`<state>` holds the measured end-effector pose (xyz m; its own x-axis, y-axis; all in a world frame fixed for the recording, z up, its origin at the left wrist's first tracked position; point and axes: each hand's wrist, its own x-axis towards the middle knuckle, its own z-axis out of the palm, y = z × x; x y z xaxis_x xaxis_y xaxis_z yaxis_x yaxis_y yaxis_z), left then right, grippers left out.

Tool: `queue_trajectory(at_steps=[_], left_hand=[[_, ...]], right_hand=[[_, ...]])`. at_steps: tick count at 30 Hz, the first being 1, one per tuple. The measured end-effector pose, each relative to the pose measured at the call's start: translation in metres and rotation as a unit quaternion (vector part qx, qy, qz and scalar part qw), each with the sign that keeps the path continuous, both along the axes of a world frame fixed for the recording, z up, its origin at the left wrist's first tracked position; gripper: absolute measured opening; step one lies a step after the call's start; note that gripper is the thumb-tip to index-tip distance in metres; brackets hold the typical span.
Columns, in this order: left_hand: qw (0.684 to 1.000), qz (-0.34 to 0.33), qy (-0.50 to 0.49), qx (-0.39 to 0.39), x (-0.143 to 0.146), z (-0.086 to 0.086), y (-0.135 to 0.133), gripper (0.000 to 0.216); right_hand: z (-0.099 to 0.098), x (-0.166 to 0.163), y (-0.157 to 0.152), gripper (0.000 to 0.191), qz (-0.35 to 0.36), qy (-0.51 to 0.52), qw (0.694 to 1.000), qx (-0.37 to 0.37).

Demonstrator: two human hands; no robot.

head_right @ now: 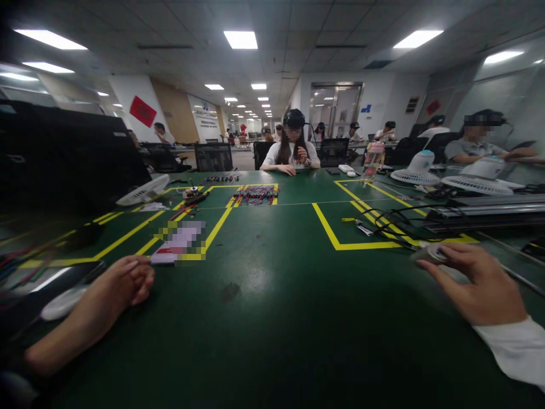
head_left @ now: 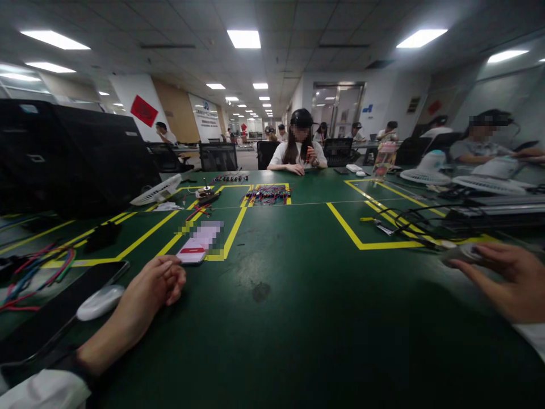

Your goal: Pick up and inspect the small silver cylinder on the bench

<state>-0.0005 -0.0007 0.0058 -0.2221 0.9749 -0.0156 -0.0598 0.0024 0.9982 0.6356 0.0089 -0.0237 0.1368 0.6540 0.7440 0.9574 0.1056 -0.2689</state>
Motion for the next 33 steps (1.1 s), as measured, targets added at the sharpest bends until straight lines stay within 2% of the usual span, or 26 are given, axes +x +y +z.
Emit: queue_trajectory(at_steps=[2,3,5,7,9,12,14,16,18,21,26,27,29,31,33], left_hand=[[1.0,0.002,0.003,-0.003,0.0,0.0,0.0,0.015],[1.0,0.003,0.005,-0.005,0.0,-0.001,0.0,0.015],[1.0,0.007,0.009,-0.006,-0.001,-0.002,0.0,0.015],[1.0,0.008,0.014,-0.002,-0.002,-0.003,0.0,0.016],[1.0,0.004,0.02,0.002,-0.004,-0.004,-0.001,0.016],[1.0,-0.007,0.03,0.001,-0.006,-0.005,-0.002,0.018],[0.999,-0.021,0.046,0.004,-0.002,-0.004,-0.004,0.018],[0.995,-0.047,0.087,0.021,0.007,-0.003,-0.005,0.016],[0.985,-0.081,0.144,0.046,0.022,-0.003,-0.005,0.015],[0.968,-0.132,0.201,0.068,0.058,-0.002,-0.002,0.017],[0.958,-0.199,0.179,0.101,0.129,0.003,0.011,0.021],[0.956,-0.212,0.169,0.107,0.141,0.005,0.013,0.021],[0.952,-0.234,0.155,0.124,0.159,0.009,0.015,0.02],[0.946,-0.246,0.151,0.146,0.169,0.011,0.015,0.019],[0.939,-0.249,0.165,0.17,0.171,0.012,0.014,0.02]], right_hand=[[0.007,-0.043,0.003,0.039,0.129,0.007,0.991,0.02],[0.009,-0.068,0.005,0.04,0.195,0.046,0.979,0.024],[0.01,-0.124,0.008,0.044,0.295,0.194,0.936,-0.005],[0.012,-0.178,0.008,0.048,0.353,0.365,0.857,-0.088],[0.015,-0.221,0.005,0.053,0.385,0.497,0.748,-0.213],[0.022,-0.259,0.001,0.054,0.393,0.608,0.588,-0.361],[0.025,-0.269,0.004,0.051,0.382,0.654,0.518,-0.398],[0.026,-0.271,0.009,0.047,0.368,0.683,0.48,-0.41],[0.025,-0.271,0.014,0.041,0.356,0.698,0.463,-0.414],[0.025,-0.273,0.019,0.037,0.359,0.697,0.463,-0.413],[0.027,-0.282,0.017,0.048,0.374,0.684,0.486,-0.396],[0.027,-0.283,0.015,0.051,0.378,0.676,0.502,-0.384],[0.026,-0.284,0.01,0.055,0.401,0.638,0.556,-0.35],[0.024,-0.284,0.006,0.055,0.444,0.574,0.614,-0.311],[0.022,-0.285,0.002,0.049,0.486,0.503,0.657,-0.281]])
